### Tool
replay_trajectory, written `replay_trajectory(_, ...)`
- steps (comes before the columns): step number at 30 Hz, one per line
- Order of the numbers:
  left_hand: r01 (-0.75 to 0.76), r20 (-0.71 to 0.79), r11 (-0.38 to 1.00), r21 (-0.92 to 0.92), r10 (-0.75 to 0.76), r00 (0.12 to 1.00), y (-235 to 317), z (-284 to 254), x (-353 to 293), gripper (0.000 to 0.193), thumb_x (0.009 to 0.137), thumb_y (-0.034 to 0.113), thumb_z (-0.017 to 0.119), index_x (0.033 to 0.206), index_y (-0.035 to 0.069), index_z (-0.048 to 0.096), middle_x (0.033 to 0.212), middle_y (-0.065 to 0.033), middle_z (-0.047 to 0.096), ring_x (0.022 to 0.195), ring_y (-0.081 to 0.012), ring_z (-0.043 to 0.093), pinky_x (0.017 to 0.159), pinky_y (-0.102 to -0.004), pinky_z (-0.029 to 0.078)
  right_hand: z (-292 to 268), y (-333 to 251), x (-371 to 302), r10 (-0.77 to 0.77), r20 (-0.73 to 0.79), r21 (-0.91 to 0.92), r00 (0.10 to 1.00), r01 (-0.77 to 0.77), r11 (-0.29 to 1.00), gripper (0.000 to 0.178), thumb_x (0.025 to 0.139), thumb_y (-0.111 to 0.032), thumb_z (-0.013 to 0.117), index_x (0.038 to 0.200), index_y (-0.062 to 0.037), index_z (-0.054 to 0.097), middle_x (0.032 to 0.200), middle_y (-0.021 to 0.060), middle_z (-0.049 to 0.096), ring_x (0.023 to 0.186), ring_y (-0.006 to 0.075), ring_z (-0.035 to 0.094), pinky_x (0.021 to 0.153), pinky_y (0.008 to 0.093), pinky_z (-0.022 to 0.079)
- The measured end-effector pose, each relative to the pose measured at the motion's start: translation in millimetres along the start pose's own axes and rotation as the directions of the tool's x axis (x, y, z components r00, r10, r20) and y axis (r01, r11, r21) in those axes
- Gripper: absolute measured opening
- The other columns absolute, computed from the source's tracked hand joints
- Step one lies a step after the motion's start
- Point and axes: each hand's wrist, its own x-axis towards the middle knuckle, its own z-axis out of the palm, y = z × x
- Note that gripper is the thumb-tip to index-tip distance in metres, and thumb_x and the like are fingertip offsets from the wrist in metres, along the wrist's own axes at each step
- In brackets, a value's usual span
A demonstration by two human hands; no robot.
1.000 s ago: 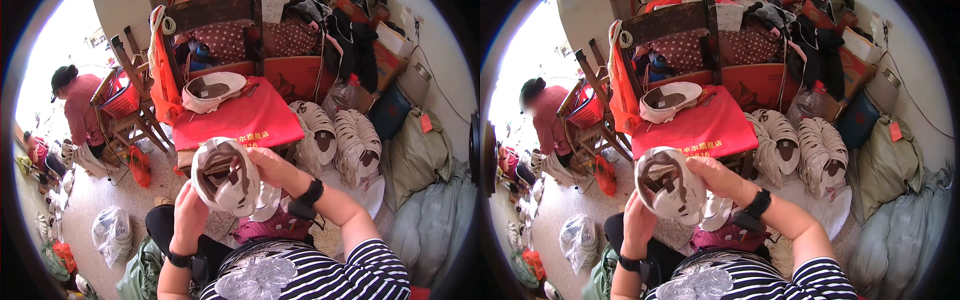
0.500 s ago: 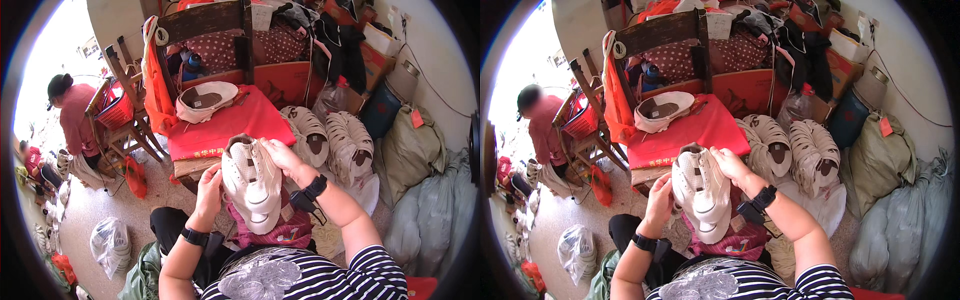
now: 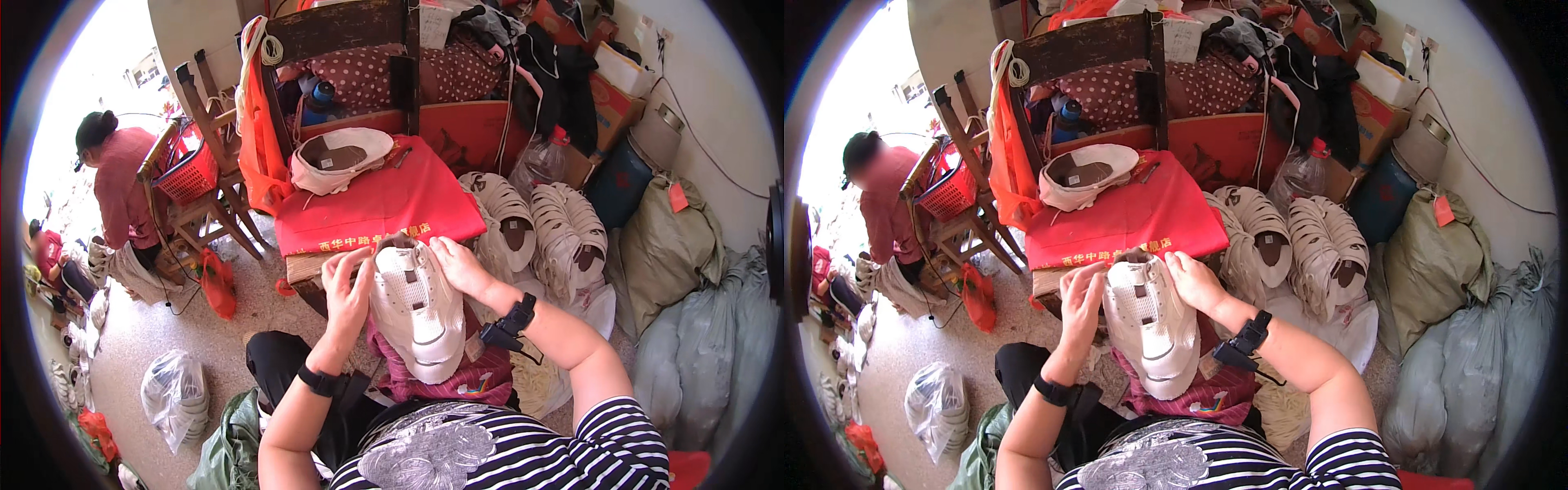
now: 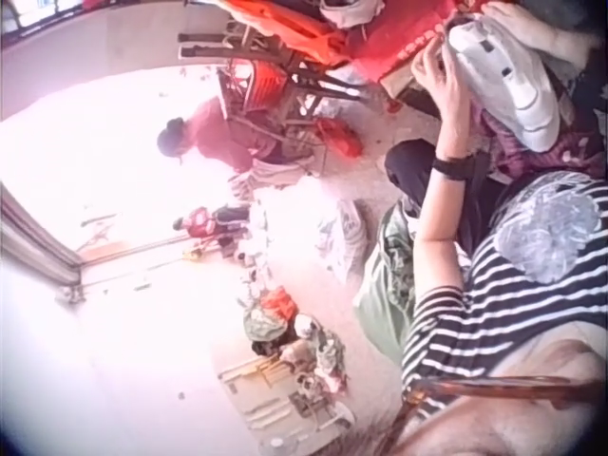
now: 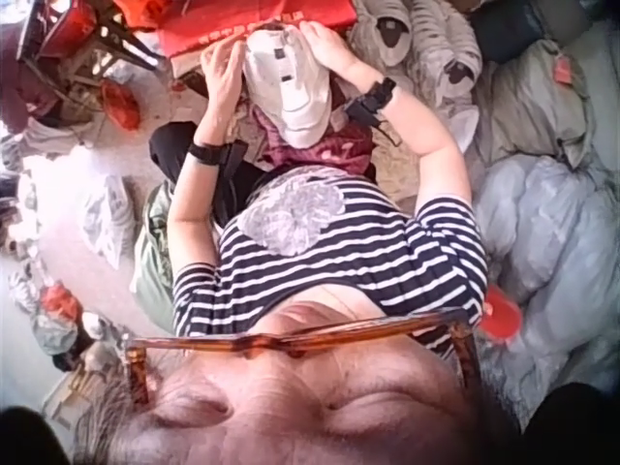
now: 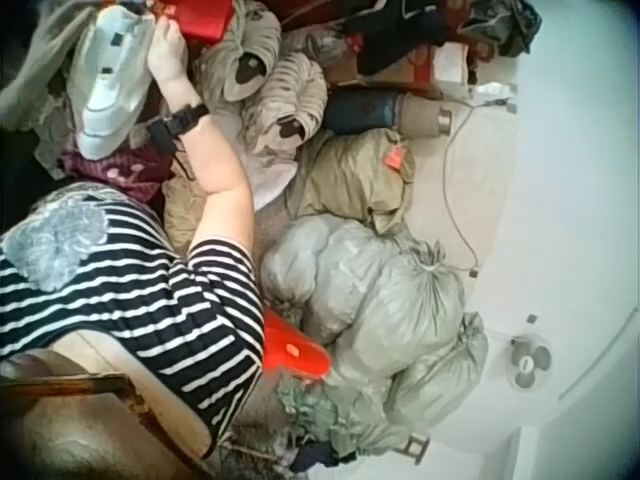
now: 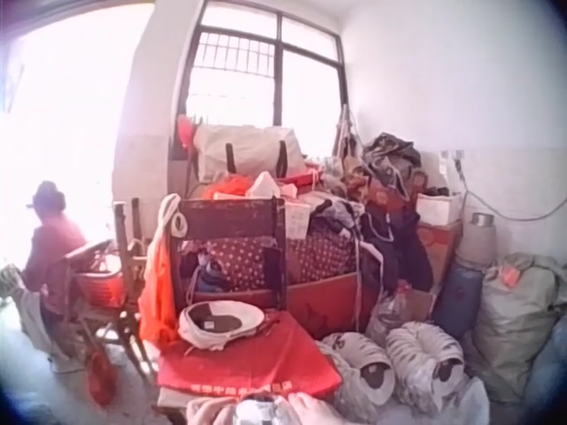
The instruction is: The recorder is threading laces into a white sneaker upper.
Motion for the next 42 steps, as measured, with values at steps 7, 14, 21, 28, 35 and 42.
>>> replay_trajectory(7, 0.284, 0.194, 0.852, -0.44, -0.219, 0.956, 1.5, 15.8, 5.8, 0.021, 0.09, 0.02, 0.069, 0.095, 0.0, 0.067, 0.113, -0.0096, 0.057, 0.115, -0.0177, 0.045, 0.095, -0.0306, 0.039, -4.3, 1.3, -3.3, 0.041, 0.028, 0.166, 0.999, -0.045, 0.985, 0.047, 0.104, -0.041, 0.038, 0.112, 0.0002, 0.06, 0.103, 0.0248, 0.066, 0.098, 0.038, 0.063, 0.086, 0.0437, 0.048)
replay_trajectory(14, 0.204, 0.199, 0.914, -0.352, -0.14, 0.97, -2.0, 5.3, 12.6, 0.016, 0.089, 0.015, 0.07, 0.084, 0.0, 0.068, 0.098, -0.0037, 0.059, 0.097, -0.0147, 0.05, 0.084, -0.0292, 0.043, -4.1, -4.1, -15.0, 0.209, 0.146, 0.483, 0.967, -0.254, 0.838, 0.046, 0.104, -0.041, 0.043, 0.122, -0.0021, 0.058, 0.112, 0.0054, 0.064, 0.1, 0.0113, 0.057, 0.089, 0.0292, 0.046)
replay_trajectory(21, 0.2, 0.32, 0.979, 0.035, -0.2, 0.926, 3.3, 2.4, 34.9, 0.026, 0.077, 0.012, 0.075, 0.074, -0.001, 0.053, 0.092, -0.0105, 0.057, 0.091, -0.0166, 0.057, 0.078, -0.0321, 0.048, 8.3, 16.8, -7.9, 0.196, 0.033, 0.258, 0.98, -0.198, 0.946, 0.044, 0.104, -0.039, 0.041, 0.115, -0.0003, 0.059, 0.105, 0.0077, 0.066, 0.097, 0.0124, 0.057, 0.087, 0.031, 0.046)
replay_trajectory(28, 0.391, 0.342, 0.844, -0.368, -0.268, 0.901, -42.4, 35.4, -2.9, 0.04, 0.1, 0.033, 0.05, 0.118, -0.003, 0.052, 0.109, -0.0152, 0.06, 0.101, -0.02, 0.055, 0.092, -0.0322, 0.043, 10.3, 19.2, -13.8, 0.152, 0.023, 0.002, 0.988, -0.152, 0.988, 0.047, 0.102, -0.04, 0.039, 0.109, 0.0011, 0.06, 0.105, 0.0199, 0.066, 0.099, 0.0301, 0.063, 0.087, 0.0397, 0.046)
replay_trajectory(35, 0.449, 0.243, 0.881, -0.146, -0.408, 0.88, -33.9, 48.7, -2.3, 0.053, 0.099, 0.043, 0.052, 0.121, -0.005, 0.043, 0.111, -0.0199, 0.058, 0.105, -0.0262, 0.056, 0.095, -0.0355, 0.043, 26.3, 66.3, 2.3, 0.119, 0.041, 0.046, 0.992, -0.121, 0.992, 0.046, 0.104, -0.037, 0.037, 0.111, 0.002, 0.06, 0.105, 0.0217, 0.066, 0.101, 0.0312, 0.063, 0.089, 0.0414, 0.046)
replay_trajectory(42, 0.393, 0.103, 0.915, 0.089, -0.4, 0.911, -32.0, 53.2, 1.8, 0.054, 0.098, 0.04, 0.053, 0.121, -0.007, 0.039, 0.12, -0.0306, 0.053, 0.111, -0.0354, 0.054, 0.097, -0.0415, 0.043, 35.3, 87.9, -1.0, -0.124, -0.005, 0.011, 0.992, 0.124, 0.992, 0.037, 0.103, -0.034, 0.042, 0.105, -0.0022, 0.062, 0.096, 0.0204, 0.067, 0.091, 0.0313, 0.065, 0.08, 0.0424, 0.049)
